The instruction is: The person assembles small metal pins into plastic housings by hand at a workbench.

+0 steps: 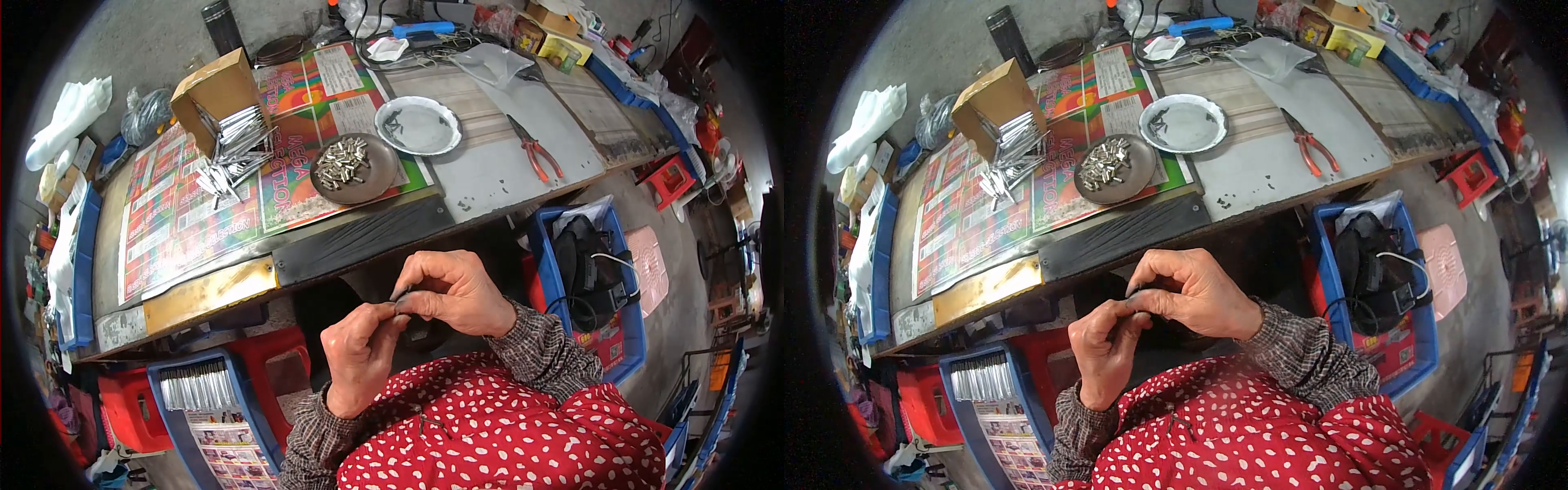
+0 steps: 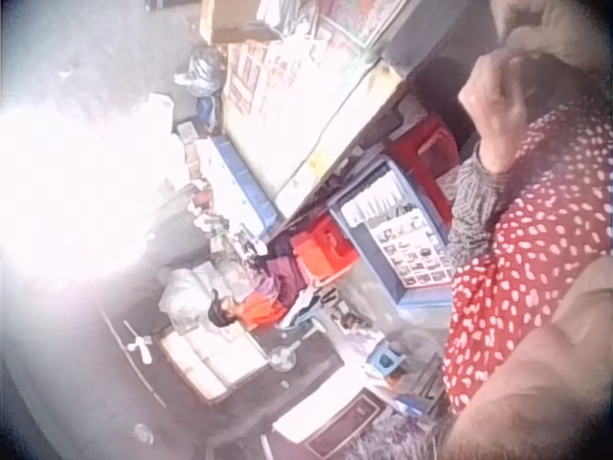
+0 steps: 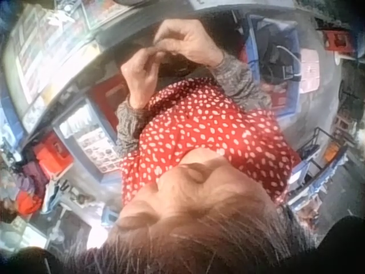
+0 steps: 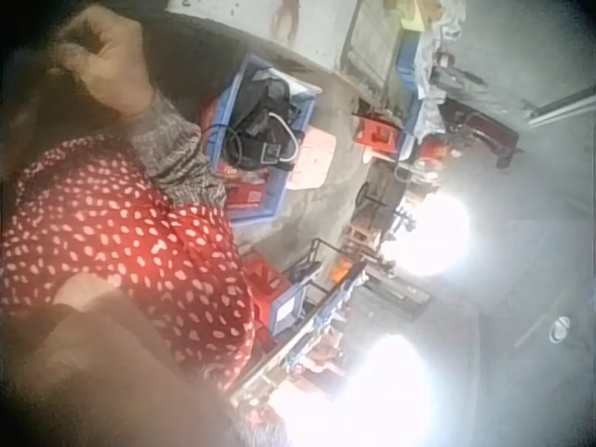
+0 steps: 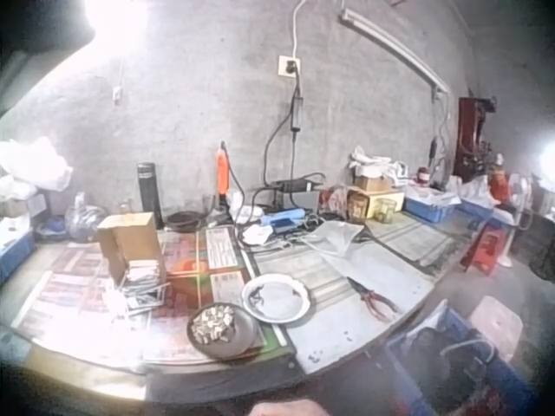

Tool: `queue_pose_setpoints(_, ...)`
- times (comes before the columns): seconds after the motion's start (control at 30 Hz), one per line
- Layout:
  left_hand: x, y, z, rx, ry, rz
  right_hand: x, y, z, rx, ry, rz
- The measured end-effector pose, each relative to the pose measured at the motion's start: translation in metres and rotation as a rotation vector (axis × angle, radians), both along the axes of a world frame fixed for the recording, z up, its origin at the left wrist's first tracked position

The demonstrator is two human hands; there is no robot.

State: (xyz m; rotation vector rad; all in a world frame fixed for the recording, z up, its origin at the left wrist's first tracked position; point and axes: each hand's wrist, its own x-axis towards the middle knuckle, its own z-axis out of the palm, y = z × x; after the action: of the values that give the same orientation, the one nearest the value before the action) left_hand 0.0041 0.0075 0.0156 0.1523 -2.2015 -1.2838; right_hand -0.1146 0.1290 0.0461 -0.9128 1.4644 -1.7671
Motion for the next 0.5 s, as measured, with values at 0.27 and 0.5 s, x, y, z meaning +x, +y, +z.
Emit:
queue_pose_setpoints(0.27, -0.008, 0.007, -0.003, -0.282, 0.147, 0.191, 0.010, -0.009, -0.014, -0.037, 0.391, -0.231)
queue_pose_setpoints(0.5, -0.004, 0.000, -0.003, -0.106, 0.058, 0.064, 0.005, -0.003, -0.003, -0.007, 0.059, -0.071)
